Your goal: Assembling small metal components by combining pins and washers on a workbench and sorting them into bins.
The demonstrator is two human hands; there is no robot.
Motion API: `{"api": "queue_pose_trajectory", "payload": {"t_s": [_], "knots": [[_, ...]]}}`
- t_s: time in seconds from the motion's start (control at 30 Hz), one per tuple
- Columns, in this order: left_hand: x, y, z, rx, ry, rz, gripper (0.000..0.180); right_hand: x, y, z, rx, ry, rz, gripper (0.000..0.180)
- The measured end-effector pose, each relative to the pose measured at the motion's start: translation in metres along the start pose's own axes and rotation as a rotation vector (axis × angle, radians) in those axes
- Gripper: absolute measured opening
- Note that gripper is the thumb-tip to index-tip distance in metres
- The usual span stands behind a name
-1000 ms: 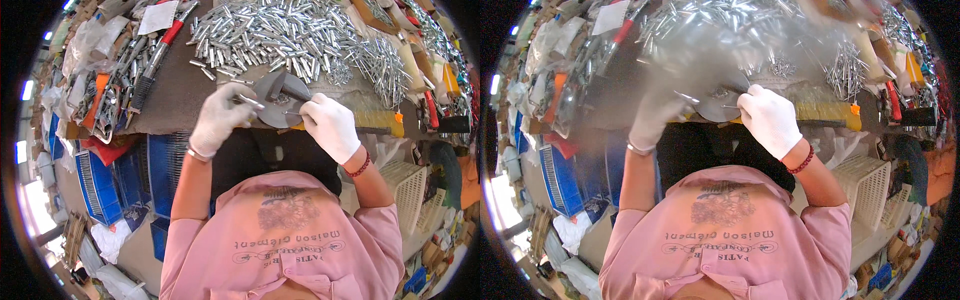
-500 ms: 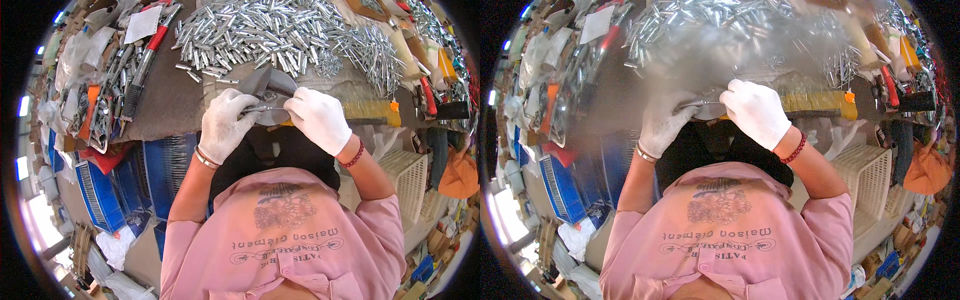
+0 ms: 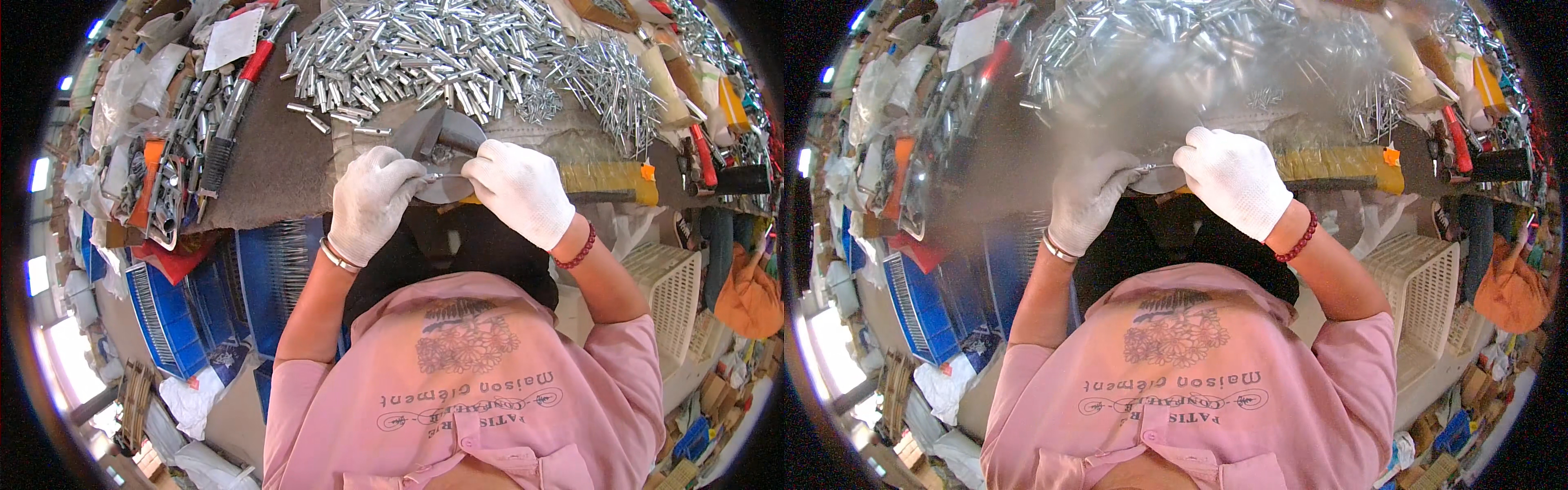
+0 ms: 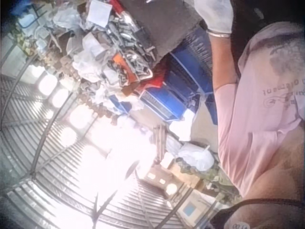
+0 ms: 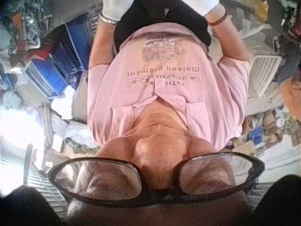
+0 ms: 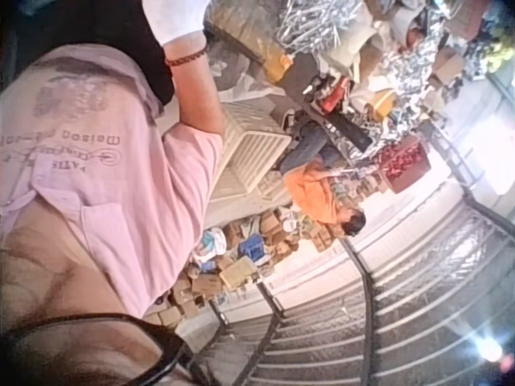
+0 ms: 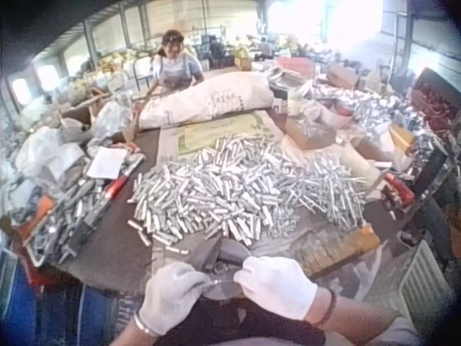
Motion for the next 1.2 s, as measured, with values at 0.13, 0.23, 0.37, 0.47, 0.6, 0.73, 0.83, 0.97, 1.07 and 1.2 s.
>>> {"api": "queue_pose_trajectory", "payload": {"t_s": [0.13,0.23,0.37,0.47,0.6,0.73,0.83,0.97,1.07,1.2], "knots": [[0.002,-0.001,0.004,-0.044,0.058,0.051,0.016,0.000,0.000,0.001,-0.010,-0.002,-0.005,0.006],[0.004,0.001,0.003,-0.036,0.070,0.067,0.017,0.000,0.001,0.001,-0.013,-0.012,-0.017,0.006],[0.006,0.004,0.000,0.006,0.044,0.077,0.018,-0.001,0.002,0.002,-0.032,-0.008,-0.025,0.005],[0.006,0.007,0.001,-0.004,0.038,0.078,0.017,-0.004,0.006,0.001,-0.030,-0.005,-0.037,0.005],[0.008,0.009,-0.001,0.042,0.033,0.095,0.016,-0.005,0.009,0.003,-0.035,-0.007,0.004,0.006],[0.007,0.005,0.004,-0.013,0.067,0.127,0.018,0.005,-0.005,0.006,-0.108,0.089,0.099,0.012],[0.005,0.001,0.010,-0.038,0.094,0.169,0.021,0.011,-0.028,0.050,-0.031,0.290,0.293,0.003],[0.006,0.003,0.006,-0.029,0.058,0.140,0.020,0.015,-0.034,0.105,0.107,0.523,0.259,0.005],[0.003,0.000,0.010,-0.036,0.058,0.121,0.018,0.012,-0.026,0.115,0.005,0.540,0.192,0.006],[0.004,0.004,0.007,-0.030,0.064,0.150,0.019,0.008,-0.017,0.119,-0.017,0.591,0.136,0.005]]}}
Point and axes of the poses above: each hand's wrist, its own x-axis away from the middle knuckle, its own y-axis out of the palm, z = x × y, the point moved 5 cm from there along -x, towards the middle knuckle, and after that the axes turned 11 degrees about y, right-handed, at the moved point
